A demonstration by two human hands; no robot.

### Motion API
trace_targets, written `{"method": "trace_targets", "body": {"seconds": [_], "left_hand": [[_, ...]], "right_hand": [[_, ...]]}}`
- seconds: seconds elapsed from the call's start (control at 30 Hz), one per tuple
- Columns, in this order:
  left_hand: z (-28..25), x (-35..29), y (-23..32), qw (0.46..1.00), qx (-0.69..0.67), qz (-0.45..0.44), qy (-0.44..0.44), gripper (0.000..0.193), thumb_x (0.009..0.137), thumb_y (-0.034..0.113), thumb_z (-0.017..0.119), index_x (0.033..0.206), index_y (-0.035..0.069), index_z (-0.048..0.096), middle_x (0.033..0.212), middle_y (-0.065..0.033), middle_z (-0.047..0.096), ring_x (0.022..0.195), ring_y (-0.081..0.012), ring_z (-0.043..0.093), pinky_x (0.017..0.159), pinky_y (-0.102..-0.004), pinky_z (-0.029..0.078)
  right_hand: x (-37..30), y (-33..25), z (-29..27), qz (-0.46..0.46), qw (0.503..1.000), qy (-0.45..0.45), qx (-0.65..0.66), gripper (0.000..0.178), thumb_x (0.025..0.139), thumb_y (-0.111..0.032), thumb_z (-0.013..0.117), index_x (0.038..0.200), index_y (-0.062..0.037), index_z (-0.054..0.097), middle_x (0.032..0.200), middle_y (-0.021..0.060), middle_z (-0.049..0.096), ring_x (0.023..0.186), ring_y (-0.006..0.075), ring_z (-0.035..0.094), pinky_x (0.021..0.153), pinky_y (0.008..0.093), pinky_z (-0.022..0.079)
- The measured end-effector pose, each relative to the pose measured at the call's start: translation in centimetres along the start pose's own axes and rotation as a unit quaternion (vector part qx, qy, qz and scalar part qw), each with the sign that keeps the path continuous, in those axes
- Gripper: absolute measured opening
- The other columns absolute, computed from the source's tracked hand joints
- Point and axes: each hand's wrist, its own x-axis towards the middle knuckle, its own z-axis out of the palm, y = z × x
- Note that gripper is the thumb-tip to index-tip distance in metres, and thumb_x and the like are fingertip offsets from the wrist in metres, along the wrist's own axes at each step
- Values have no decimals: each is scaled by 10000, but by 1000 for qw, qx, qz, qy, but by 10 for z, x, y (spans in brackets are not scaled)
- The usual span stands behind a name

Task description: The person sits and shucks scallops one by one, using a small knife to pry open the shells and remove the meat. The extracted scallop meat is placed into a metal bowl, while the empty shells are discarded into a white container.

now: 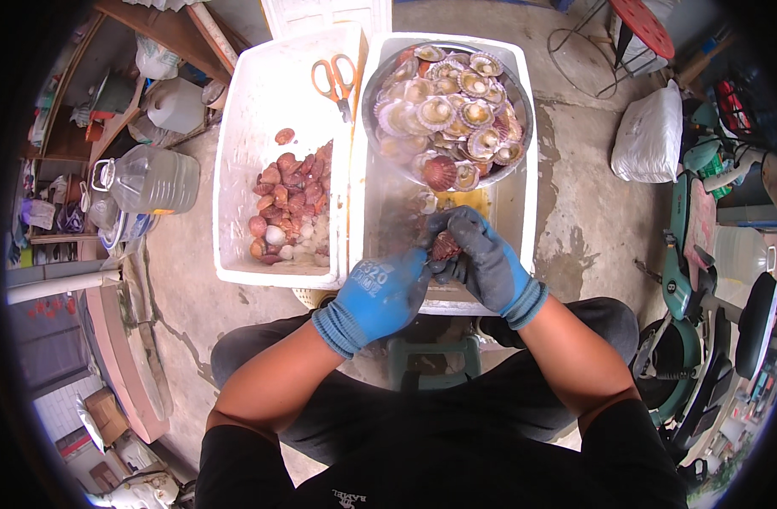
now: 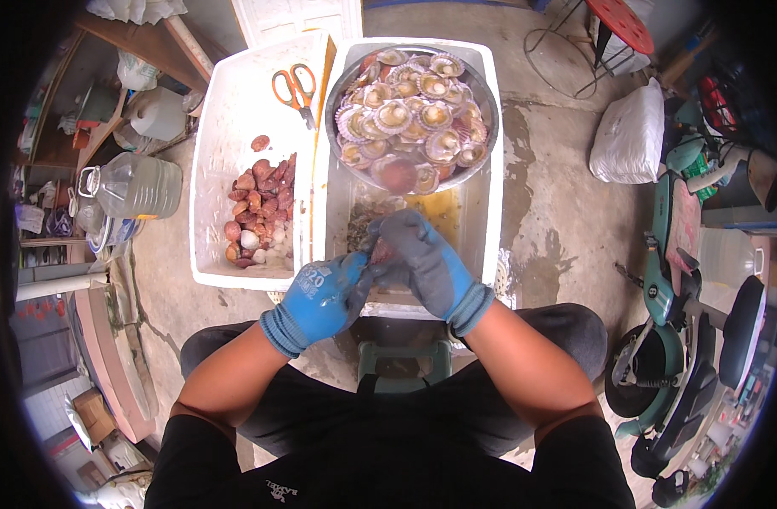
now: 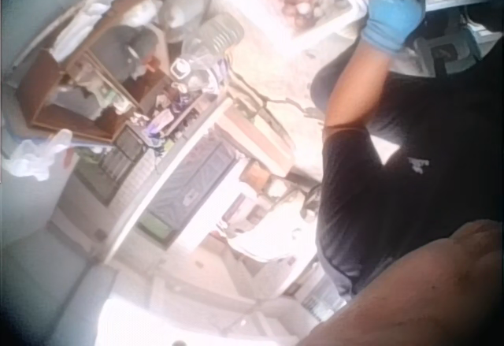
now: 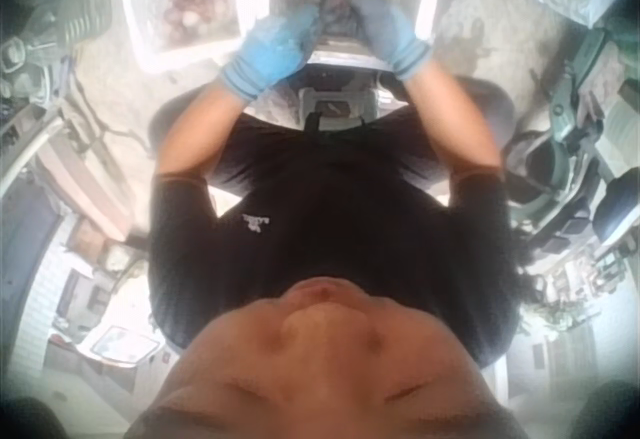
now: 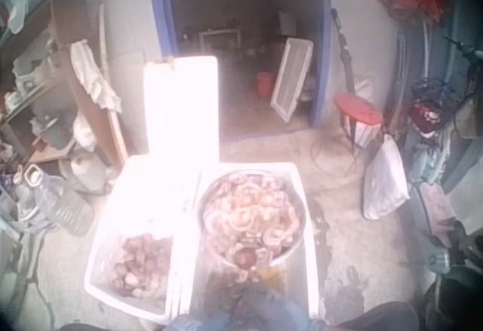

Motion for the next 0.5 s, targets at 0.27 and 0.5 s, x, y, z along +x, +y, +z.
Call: {"method": "trace_targets", "body": {"seconds": [0.27,0.5], "left_hand": [[5,6,1,998,44,-42,-32,279,914,109,682,1174,12,648,856,-216,695,663,-402,673,610,-485,560],[-27,15,16,997,-51,-11,57,197,955,90,710,1139,32,668,873,-182,707,747,-383,714,636,-433,554]], "right_hand": [[-1,7,6,-88,990,28,-106,403,1104,-324,546,1403,-54,557,1094,84,677,908,177,680,786,323,585],[8,4,-1,-83,992,69,-62,517,1124,-383,487,1550,-96,430,1134,84,644,996,166,659,820,324,578]]}}
